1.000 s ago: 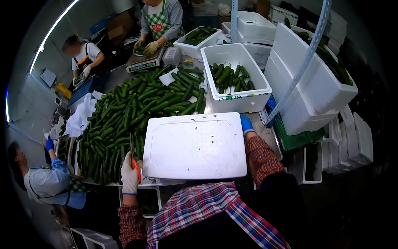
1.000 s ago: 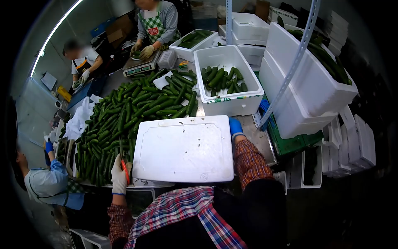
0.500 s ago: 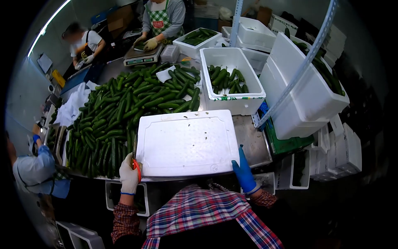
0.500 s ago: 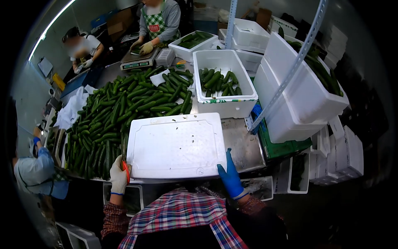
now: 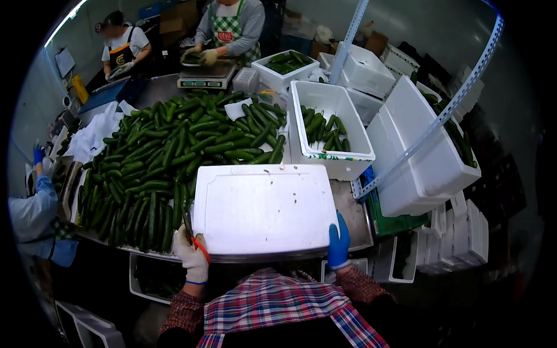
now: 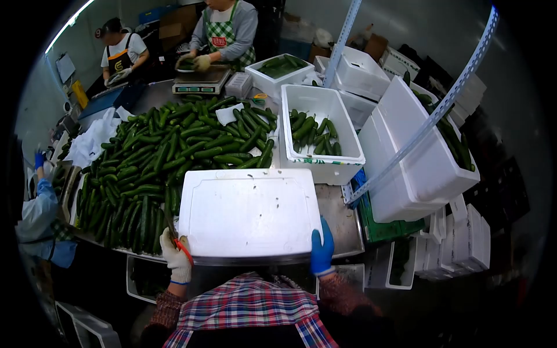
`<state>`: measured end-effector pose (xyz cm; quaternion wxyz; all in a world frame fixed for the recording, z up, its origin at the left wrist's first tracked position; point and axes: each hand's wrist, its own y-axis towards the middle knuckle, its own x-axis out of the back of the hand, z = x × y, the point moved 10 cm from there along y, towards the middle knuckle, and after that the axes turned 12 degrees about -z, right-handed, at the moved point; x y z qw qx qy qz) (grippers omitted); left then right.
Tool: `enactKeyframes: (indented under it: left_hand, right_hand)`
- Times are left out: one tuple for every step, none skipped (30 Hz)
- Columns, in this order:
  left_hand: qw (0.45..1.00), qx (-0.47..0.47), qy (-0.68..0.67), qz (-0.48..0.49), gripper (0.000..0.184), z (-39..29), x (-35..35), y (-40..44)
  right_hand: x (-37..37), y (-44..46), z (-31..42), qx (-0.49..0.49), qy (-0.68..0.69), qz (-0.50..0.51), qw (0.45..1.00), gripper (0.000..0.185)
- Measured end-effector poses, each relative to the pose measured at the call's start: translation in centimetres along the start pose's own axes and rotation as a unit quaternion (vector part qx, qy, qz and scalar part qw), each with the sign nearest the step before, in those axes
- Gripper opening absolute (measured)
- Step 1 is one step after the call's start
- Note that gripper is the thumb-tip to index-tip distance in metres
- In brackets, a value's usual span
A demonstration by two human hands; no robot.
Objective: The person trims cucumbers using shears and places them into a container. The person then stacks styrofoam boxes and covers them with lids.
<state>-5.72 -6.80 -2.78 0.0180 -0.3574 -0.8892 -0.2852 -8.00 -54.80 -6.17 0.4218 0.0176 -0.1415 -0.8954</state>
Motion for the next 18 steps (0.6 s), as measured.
enactKeyframes:
  left_hand:
    - [1.000,0.002,0.002,0.007,0.049,0.3,-0.3,0.0]
    - [0.999,-0.023,0.046,0.006,0.049,-0.7,-0.7,0.4]
    - [0.995,-0.051,0.089,0.002,0.049,-1.4,-0.8,0.7]
    - [0.999,-0.034,0.011,-0.022,0.048,-0.4,-0.9,0.7]
    - [1.000,-0.016,0.004,-0.014,0.048,-0.2,-1.0,0.8]
    - [1.000,-0.024,0.010,-0.010,0.048,-0.6,-0.9,0.6]
    - [0.999,-0.031,0.016,-0.006,0.048,-1.0,-0.9,0.7]
    - [0.999,-0.032,0.018,-0.005,0.048,-1.1,-0.9,0.8]
    - [0.999,-0.026,0.027,-0.003,0.049,-1.1,-1.0,0.8]
    - [0.999,-0.020,0.036,-0.001,0.049,-1.0,-0.9,0.9]
    - [0.999,-0.020,0.040,0.002,0.049,-0.7,-0.9,1.0]
    - [0.997,-0.053,0.056,0.021,0.050,-0.9,-1.1,1.1]
    - [0.993,-0.086,0.072,0.040,0.050,-1.1,-1.3,1.2]
    - [0.986,-0.110,0.100,0.078,0.051,-1.7,-1.7,1.4]
    - [0.971,-0.139,0.130,0.144,0.053,-3.2,-2.1,1.7]
    - [0.956,-0.183,0.140,0.183,0.054,-5.0,-2.0,1.9]
    - [0.937,-0.227,0.149,0.219,0.055,-6.7,-2.0,1.9]
    - [0.935,-0.229,0.154,0.222,0.055,-6.8,-1.5,1.7]
  right_hand:
    - [-0.4,0.5,0.1,-0.016,0.001,0.007,1.000,0.044]
    - [-0.8,0.9,1.1,-0.009,0.003,0.017,1.000,0.044]
    - [-0.8,0.8,0.8,-0.013,0.005,0.015,1.000,0.044]
    - [-0.7,0.8,0.5,-0.019,-0.006,0.010,1.000,0.044]
    - [-0.7,0.7,0.3,-0.026,-0.017,0.005,0.999,0.044]
    - [-0.7,0.6,0.4,-0.032,0.003,0.004,0.999,0.044]
    - [-0.8,0.6,0.2,-0.035,0.004,0.004,0.999,0.044]
    - [-0.8,0.6,0.1,-0.033,0.006,0.004,0.999,0.044]
    - [-0.8,0.7,0.1,-0.031,0.006,0.004,0.999,0.044]
    - [-0.8,0.8,0.0,-0.031,0.010,0.004,0.999,0.044]
    - [-0.7,0.7,-0.3,-0.036,0.010,0.004,0.999,0.044]
    - [-0.8,0.8,0.0,-0.028,0.009,0.004,1.000,0.044]
    - [-0.8,0.7,0.2,-0.022,0.010,0.003,1.000,0.044]
    - [-0.7,0.7,-0.5,-0.032,0.016,-0.001,0.999,0.044]
    - [-0.8,0.6,-0.6,-0.039,0.019,-0.003,0.999,0.044]
    - [-0.8,0.7,-0.5,-0.037,0.025,-0.002,0.999,0.045]
    - [-0.9,0.7,-0.2,-0.034,0.032,-0.001,0.999,0.045]
    - [-0.7,0.0,-0.5,-0.040,0.035,-0.002,0.999,0.045]
